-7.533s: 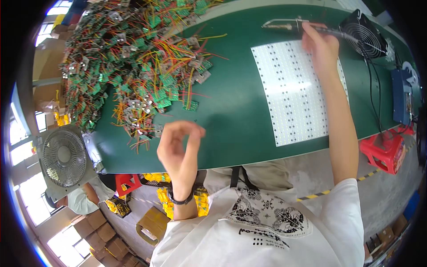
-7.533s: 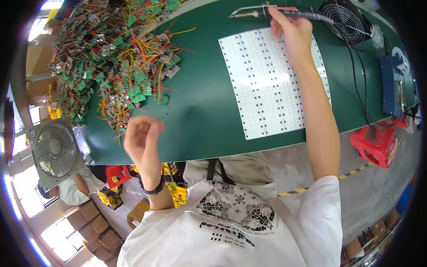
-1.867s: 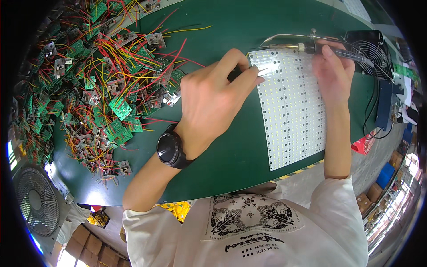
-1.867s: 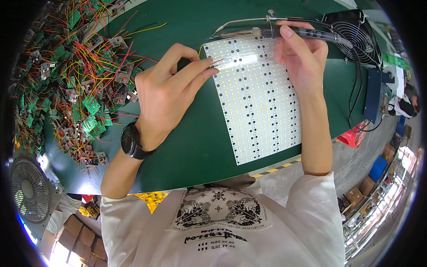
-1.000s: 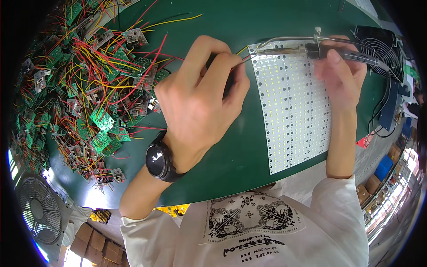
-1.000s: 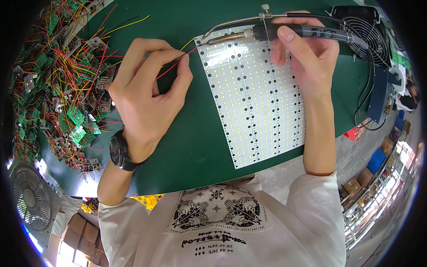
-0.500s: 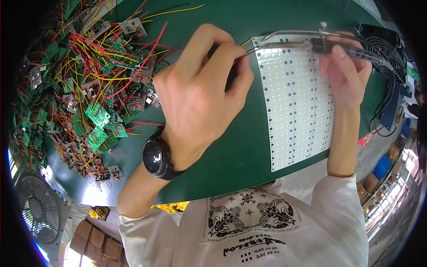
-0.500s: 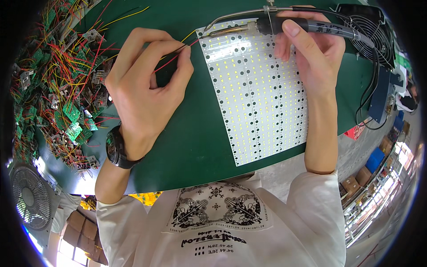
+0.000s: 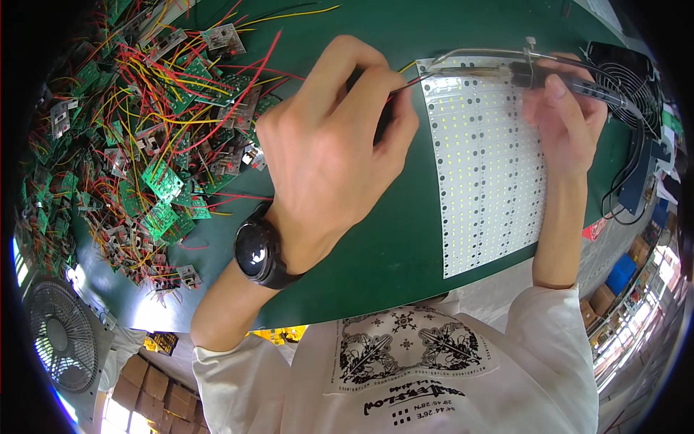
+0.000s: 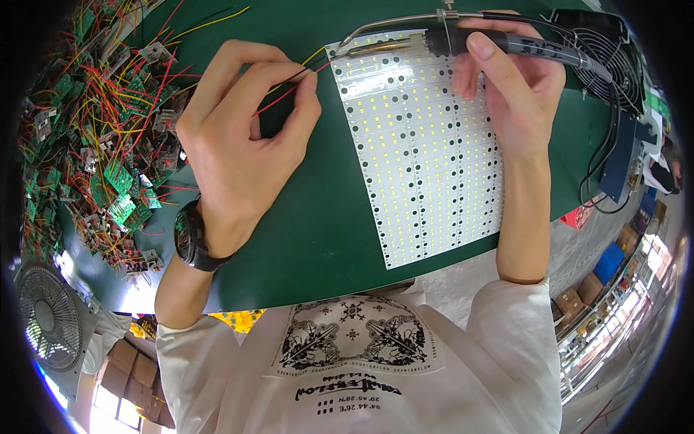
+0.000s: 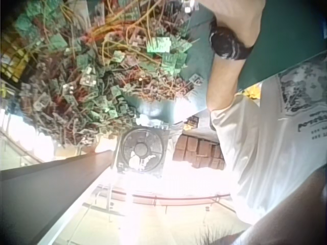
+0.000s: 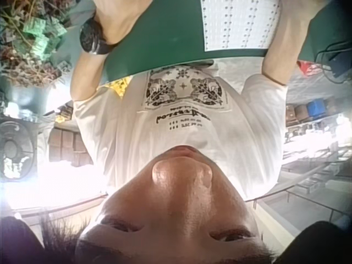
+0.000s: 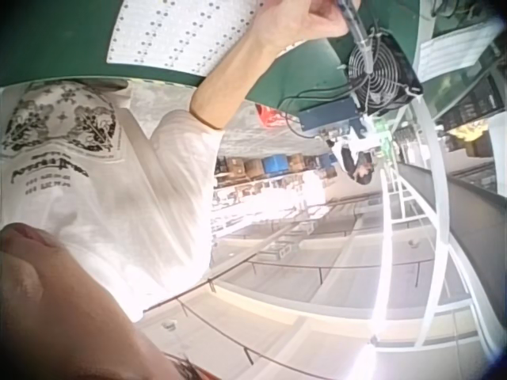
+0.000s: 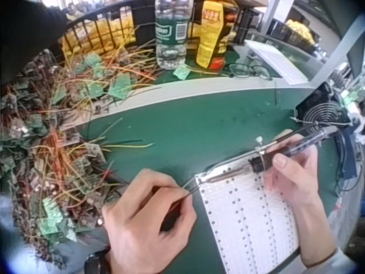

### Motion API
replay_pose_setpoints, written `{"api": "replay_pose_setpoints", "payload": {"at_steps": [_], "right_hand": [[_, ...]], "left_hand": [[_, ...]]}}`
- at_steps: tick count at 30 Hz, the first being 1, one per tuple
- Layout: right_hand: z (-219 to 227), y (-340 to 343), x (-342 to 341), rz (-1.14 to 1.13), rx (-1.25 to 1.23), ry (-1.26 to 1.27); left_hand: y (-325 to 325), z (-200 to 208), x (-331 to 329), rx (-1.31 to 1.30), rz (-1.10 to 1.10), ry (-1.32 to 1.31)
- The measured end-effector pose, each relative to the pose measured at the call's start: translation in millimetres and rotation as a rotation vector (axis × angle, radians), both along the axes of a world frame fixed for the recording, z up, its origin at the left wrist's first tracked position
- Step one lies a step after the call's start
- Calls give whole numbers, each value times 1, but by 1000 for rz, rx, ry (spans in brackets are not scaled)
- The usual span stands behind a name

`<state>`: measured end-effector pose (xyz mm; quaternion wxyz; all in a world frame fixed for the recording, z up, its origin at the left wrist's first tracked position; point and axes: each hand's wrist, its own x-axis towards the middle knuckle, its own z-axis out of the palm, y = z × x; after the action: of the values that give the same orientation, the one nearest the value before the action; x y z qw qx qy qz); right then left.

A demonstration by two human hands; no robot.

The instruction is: The person solders wires from small circuit boards onto an LED panel using a soldering tool, sets the completed assembly onto a pile, and then places a new LED panel on the table to solder more circuit board wires onto it.

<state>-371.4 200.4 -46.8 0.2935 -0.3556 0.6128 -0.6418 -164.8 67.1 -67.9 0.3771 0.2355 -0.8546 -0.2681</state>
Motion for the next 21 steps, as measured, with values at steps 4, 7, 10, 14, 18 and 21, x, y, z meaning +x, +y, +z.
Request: {"api": "replay_pose_setpoints", "payload": {"at_steps": [4,7,10,14,18,21], "right_hand": [[0,2,-2,2,-3,7],[0,1,0,-24,-12,-1],[-1,1,-2,-52,-23,-16],[-1,1,-3,-24,-42,-18],[1,0,-3,-54,-36,-49],[0,-2,-3,-92,-33,-34]], "left_hand": [[1,2,0,7,-1,-18],[0,1,0,-2,2,-19],[0,2,1,-1,4,-23],[1,1,1,0,10,-20],[1,2,0,-1,12,-16],[1,4,-1,-2,0,0]]}}
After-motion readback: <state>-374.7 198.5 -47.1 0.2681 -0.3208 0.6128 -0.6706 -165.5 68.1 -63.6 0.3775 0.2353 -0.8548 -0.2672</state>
